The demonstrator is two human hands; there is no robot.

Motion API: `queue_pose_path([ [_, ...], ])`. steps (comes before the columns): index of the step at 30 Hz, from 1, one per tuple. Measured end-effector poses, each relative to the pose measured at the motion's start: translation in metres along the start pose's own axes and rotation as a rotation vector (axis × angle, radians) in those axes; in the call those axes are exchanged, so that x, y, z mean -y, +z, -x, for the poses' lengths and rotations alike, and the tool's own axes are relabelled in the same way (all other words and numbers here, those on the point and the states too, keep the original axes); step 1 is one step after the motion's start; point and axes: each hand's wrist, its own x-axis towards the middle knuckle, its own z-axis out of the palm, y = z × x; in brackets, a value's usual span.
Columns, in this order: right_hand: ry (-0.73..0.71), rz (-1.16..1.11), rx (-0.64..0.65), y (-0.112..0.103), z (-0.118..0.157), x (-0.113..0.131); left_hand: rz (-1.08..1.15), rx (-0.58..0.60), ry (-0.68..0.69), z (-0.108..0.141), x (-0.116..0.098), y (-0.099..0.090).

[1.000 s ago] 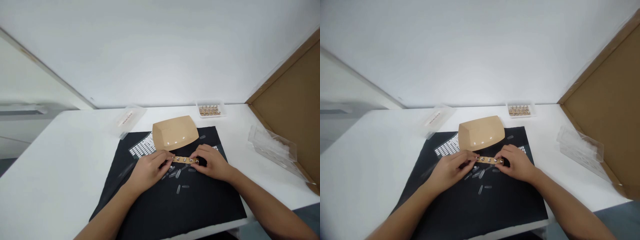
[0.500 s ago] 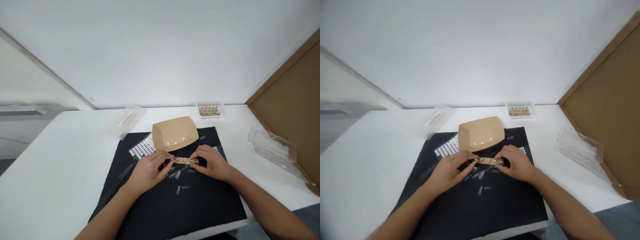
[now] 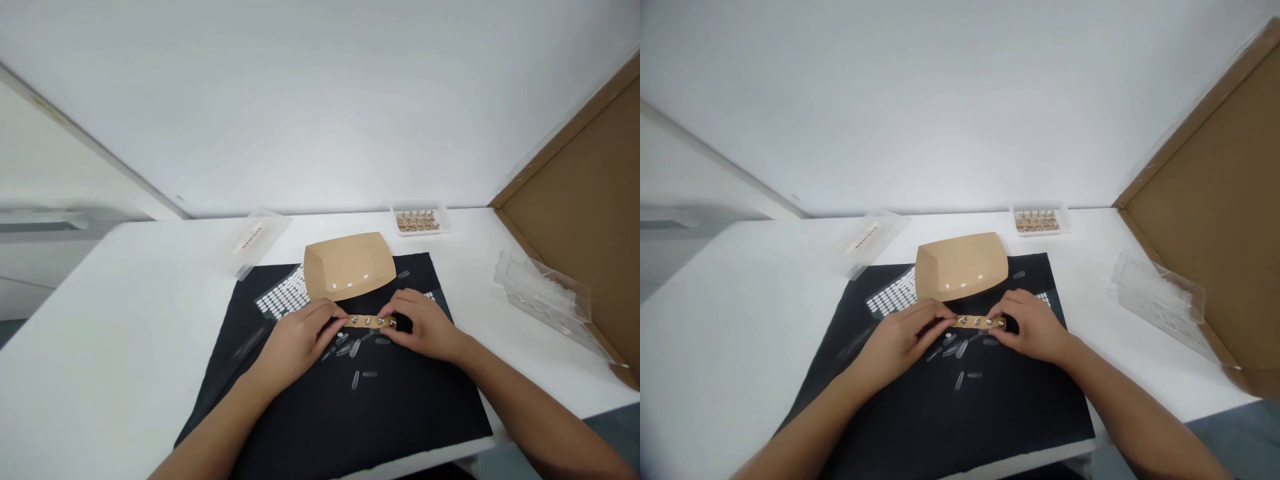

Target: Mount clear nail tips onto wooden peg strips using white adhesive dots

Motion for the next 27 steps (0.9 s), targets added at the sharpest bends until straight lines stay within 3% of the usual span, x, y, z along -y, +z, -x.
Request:
queue_pose_path([
  [27, 0.001, 0.017, 0.012, -0.0006, 0.0012, -0.0005, -0.07, -0.027, 0.009, 0.0048, 0.0053, 0.0014],
])
